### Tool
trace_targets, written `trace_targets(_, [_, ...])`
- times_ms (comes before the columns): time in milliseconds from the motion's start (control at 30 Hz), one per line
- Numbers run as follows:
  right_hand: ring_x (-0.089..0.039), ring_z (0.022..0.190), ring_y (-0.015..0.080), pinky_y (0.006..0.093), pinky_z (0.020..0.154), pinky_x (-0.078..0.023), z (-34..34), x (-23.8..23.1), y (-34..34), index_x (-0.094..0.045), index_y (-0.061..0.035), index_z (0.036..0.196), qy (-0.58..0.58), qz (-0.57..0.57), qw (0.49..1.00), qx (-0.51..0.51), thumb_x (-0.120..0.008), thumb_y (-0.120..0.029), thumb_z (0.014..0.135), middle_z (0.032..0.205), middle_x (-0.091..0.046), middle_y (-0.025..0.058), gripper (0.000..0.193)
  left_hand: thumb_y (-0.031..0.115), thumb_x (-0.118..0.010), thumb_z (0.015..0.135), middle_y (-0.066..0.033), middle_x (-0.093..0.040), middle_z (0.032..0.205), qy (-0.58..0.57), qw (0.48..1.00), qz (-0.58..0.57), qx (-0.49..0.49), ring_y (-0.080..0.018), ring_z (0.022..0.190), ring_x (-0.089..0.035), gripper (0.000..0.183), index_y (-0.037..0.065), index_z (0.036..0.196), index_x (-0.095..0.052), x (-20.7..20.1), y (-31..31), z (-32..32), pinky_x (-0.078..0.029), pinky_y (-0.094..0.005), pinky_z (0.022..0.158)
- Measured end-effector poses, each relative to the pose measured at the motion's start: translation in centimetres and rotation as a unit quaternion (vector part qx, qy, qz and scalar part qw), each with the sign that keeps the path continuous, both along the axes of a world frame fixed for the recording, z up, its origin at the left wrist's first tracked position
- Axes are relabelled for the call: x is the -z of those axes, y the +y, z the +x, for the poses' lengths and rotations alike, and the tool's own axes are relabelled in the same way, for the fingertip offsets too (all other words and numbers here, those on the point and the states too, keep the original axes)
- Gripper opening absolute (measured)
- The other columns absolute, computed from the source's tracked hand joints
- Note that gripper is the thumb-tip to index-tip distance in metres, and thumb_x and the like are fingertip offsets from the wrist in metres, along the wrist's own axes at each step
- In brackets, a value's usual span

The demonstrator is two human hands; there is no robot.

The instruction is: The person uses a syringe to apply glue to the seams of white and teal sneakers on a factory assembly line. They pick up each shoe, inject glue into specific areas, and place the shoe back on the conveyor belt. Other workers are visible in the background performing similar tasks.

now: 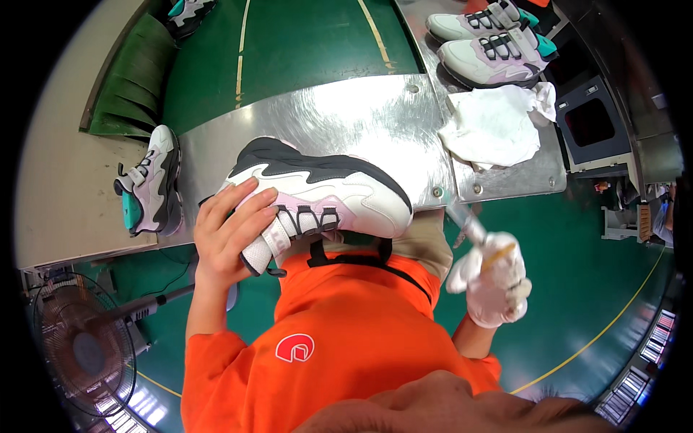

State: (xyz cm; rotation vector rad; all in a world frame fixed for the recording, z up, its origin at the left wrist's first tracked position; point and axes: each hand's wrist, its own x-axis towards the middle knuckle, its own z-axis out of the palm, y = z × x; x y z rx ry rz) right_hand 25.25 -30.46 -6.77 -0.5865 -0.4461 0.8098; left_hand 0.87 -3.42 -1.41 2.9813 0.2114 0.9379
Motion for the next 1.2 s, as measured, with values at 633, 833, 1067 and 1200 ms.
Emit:
trace_targets(633, [-0.068,0.079,0.0309,0.0331,0.072,-0.055,-0.6,-2.8,6.4,-0.044,0.0019,0.130,-0.561,-0.239,0.781,0.135,-0.084,-0.010,0.059,0.106,-0.066,0.0156,0.083,0.024,-0.074,0.075,-0.0049,-0.072,0.108,-0.025,1.000,-0.011,-0.003,-0.0281,0.103,-0.066,0.033,0.010,0.104,-0.066,-0.4,1.9,0.9,-0.049,-0.0370,0.083])
trace_targets(833, [-0.066,0.076,0.0288,0.0347,0.069,-0.054,3.0,1.6,6.6,-0.049,0.0011,0.124,-0.530,-0.291,0.756,0.251,-0.086,-0.018,0.059,0.096,-0.064,0.0160,0.077,0.021,-0.089,0.060,-0.0115,-0.070,0.104,-0.128,0.977,-0.142,-0.091,-0.0301,0.094,-0.069,0.060,0.005,0.111,-0.064,-2.3,9.1,4.9,-0.054,-0.0363,0.082])
trace_targets(1067, [-0.062,0.094,0.0367,0.0415,0.085,-0.050,6.3,6.6,8.4,-0.050,0.0068,0.125,-0.530,-0.425,0.634,0.369,-0.080,-0.017,0.062,0.109,-0.060,0.0222,0.075,0.048,-0.081,0.063,-0.0132,-0.070,0.090,0.013,0.932,-0.209,-0.295,-0.0289,0.084,-0.069,0.063,0.005,0.106,-0.063,-4.4,26.2,15.6,-0.053,-0.0350,0.074])
trace_targets(1200, [-0.061,0.084,0.0249,0.0377,0.061,-0.057,5.1,6.6,8.5,-0.058,-0.0080,0.115,-0.400,-0.558,0.648,0.330,-0.070,-0.009,0.083,0.103,-0.060,0.0152,0.034,0.059,-0.077,0.058,-0.0196,-0.070,0.088,0.104,0.906,-0.198,-0.360,-0.0332,0.086,-0.069,0.074,0.000,0.101,-0.066,-2.4,37.3,24.6,-0.054,-0.0402,0.075])
